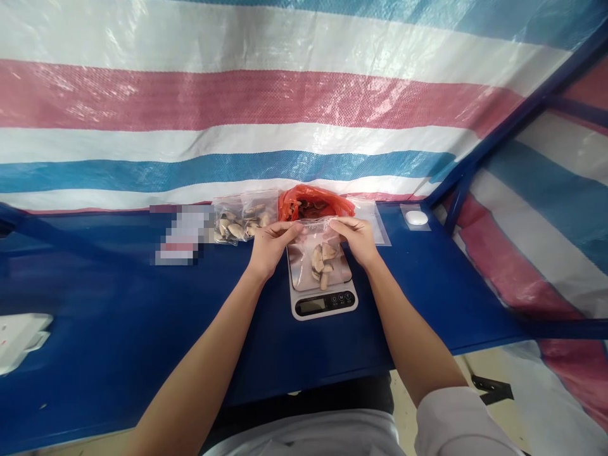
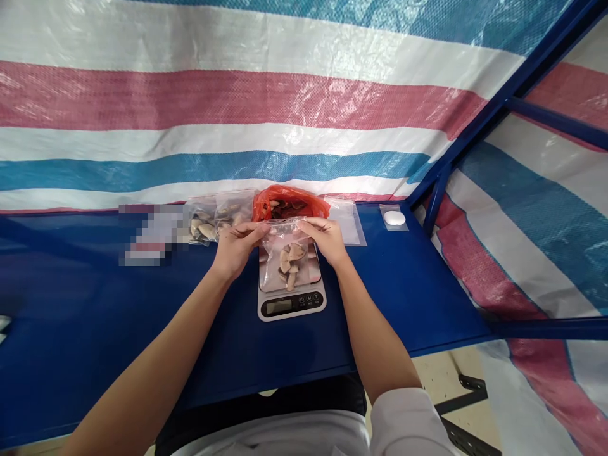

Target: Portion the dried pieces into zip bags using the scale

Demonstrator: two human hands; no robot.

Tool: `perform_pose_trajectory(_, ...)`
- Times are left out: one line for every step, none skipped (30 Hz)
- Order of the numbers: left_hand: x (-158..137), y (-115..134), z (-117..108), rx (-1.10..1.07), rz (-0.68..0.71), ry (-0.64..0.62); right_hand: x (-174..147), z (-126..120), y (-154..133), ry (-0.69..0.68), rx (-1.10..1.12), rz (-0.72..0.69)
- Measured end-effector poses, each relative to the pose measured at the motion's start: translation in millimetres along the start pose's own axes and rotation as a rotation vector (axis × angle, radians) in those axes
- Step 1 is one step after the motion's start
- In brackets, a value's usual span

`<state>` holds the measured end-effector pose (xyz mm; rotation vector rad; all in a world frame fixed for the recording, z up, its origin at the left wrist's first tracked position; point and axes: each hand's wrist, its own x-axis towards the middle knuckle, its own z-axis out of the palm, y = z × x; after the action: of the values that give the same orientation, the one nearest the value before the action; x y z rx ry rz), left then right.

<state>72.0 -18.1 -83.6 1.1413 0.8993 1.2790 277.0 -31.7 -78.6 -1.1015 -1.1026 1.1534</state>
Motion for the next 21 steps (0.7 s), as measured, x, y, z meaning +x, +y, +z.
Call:
perform_pose_trajectory(0.0, 0.0, -0.6, -0.012, -0.011, 0.008, 0.4, -0.1, 0.8, 0.002, 0.005, -0.002)
perform_pose_trajectory(-0.1, -0.1, -1.2, -0.026, -0.023, 0.015, 0.6, -0.3, 1.4, 0.002, 0.006, -0.002)
perform_pose_trajectory(-0.1, -0.3, -1.8, -0.038, -0.034, 0.023, 0.8, -0.4, 1.8, 0.002, 0.004, -0.001)
perform_pose_trajectory(-0.3, -0.6, -2.3, -0.046, -0.043, 0.028, 0.9, -0.6, 2.2, 0.001, 0.002, 0.003)
perform_pose_trajectory(-0.5, -1.0, -2.7, -0.051, -0.049, 0.029, 1.0, -0.9, 2.6, 0.001, 0.003, 0.007)
perform_pose_trajectory(-0.9, -1.3, -3.1, -0.054, -0.054, 0.026, 1.0, -1.3, 2.9, 0.001, 0.009, 0.011)
perform_pose_trajectory(-1.3, -1.6, -3.5, -0.058, -0.055, 0.02, 0.9, -1.6, 3.3, 0.002, 0.02, 0.014)
perform_pose_trajectory(-1.9, -1.8, -3.7, -0.063, -0.056, 0.011, 0.9, -1.9, 3.6, 0.005, 0.035, 0.016)
perform_pose_trajectory(-2.5, -1.8, -3.8, -0.068, -0.055, 0.002, 0.9, -2.1, 4.0, 0.009, 0.049, 0.019)
perform_pose_trajectory(-3.1, -1.6, -3.7, -0.073, -0.057, -0.004, 0.9, -2.1, 4.3, 0.014, 0.06, 0.022)
perform_pose_trajectory(-3.8, -1.2, -3.5, -0.076, -0.059, -0.006, 0.9, -1.9, 4.5, 0.02, 0.064, 0.023)
perform_pose_trajectory(-4.3, -0.7, -3.2, -0.077, -0.065, -0.003, 0.9, -1.5, 4.8, 0.026, 0.061, 0.022)
perform_pose_trajectory(-4.9, 0.0, -2.8, -0.077, -0.073, 0.001, 0.9, -1.0, 5.1, 0.033, 0.053, 0.018)
perform_pose_trajectory(-5.3, 0.7, -2.4, -0.076, -0.083, 0.002, 0.8, -0.5, 5.5, 0.041, 0.042, 0.012)
perform_pose_trajectory(-5.7, 1.4, -1.9, -0.074, -0.091, 0.001, 0.8, 0.0, 6.1, 0.052, 0.032, 0.005)
perform_pose_trajectory(-5.9, 1.9, -1.6, -0.073, -0.097, -0.002, 0.8, 0.3, 6.8, 0.063, 0.024, -0.002)
perform_pose_trajectory(-6.1, 2.4, -1.3, -0.072, -0.1, -0.006, 0.8, 0.4, 7.7, 0.074, 0.018, -0.011)
perform_pose_trajectory(-6.3, 2.8, -1.1, -0.07, -0.102, -0.008, 0.8, 0.4, 8.6, 0.08, 0.014, -0.021)
perform_pose_trajectory(-6.5, 3.2, -0.9, -0.069, -0.103, -0.008, 0.9, 0.2, 9.6, 0.084, 0.011, -0.034)
perform_pose_trajectory(-6.7, 3.5, -0.6, -0.067, -0.106, -0.004, 0.8, 0.0, 10.4, 0.084, 0.007, -0.047)
perform_pose_trajectory(-7.0, 4.1, -0.4, -0.067, -0.113, 0.0, 0.8, -0.1, 10.9, 0.085, 0.001, -0.06)
